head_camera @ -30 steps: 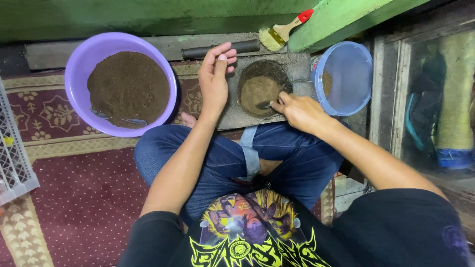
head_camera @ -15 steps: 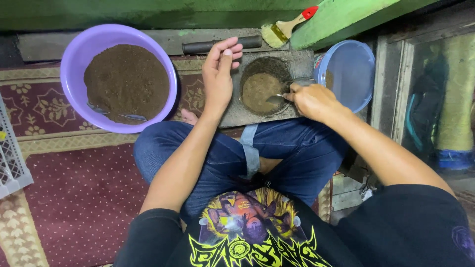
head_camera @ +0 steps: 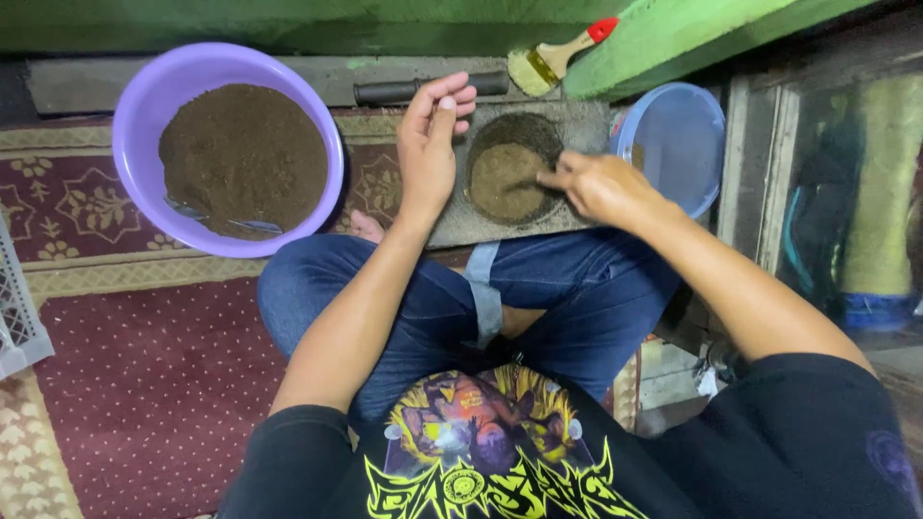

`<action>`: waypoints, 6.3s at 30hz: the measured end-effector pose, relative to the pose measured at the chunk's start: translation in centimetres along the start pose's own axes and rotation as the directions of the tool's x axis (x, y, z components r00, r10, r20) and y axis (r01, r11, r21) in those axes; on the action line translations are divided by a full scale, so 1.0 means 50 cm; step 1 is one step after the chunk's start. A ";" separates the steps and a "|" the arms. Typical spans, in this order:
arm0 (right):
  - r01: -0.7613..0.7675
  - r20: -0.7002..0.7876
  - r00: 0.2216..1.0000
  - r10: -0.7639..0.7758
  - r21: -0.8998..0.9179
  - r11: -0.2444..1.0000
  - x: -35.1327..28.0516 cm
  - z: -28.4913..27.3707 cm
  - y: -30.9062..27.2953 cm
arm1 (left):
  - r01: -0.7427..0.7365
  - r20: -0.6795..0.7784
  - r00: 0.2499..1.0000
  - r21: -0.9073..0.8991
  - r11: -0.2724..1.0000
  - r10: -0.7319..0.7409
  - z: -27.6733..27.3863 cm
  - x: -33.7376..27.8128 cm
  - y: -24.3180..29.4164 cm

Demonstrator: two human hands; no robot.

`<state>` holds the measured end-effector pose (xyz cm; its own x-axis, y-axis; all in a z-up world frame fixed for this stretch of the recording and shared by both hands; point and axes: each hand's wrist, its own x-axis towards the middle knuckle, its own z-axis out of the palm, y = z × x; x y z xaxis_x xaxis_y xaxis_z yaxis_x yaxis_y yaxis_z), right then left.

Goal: The person sits on the floor, uses a spoon to stir and grind brown powder in a stone mortar, and occasionally uses a brush to clean the edges.

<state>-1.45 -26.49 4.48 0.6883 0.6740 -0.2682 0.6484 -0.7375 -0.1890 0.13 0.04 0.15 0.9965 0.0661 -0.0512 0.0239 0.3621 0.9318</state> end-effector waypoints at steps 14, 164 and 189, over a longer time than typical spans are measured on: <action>0.001 0.040 0.999 0.006 -0.168 0.986 -0.002 0.007 -0.019 | 0.003 0.001 1.000 0.001 1.000 -0.003 0.002 -0.006 -0.007; 0.186 0.303 0.953 -0.023 -0.524 0.831 0.075 0.098 0.037 | 0.018 -0.013 1.000 0.031 0.999 -0.017 -0.009 0.023 -0.013; 0.307 0.409 0.900 -0.151 -0.348 0.886 0.084 0.064 0.045 | -0.290 -0.104 0.919 0.475 0.831 0.380 -0.031 0.042 -0.061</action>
<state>1.85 -25.47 -0.08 0.3888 0.7001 -0.5989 0.8986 -0.4315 0.0790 2.02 0.52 -3.34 0.9168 0.2948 0.2695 -0.2308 -0.1596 0.9598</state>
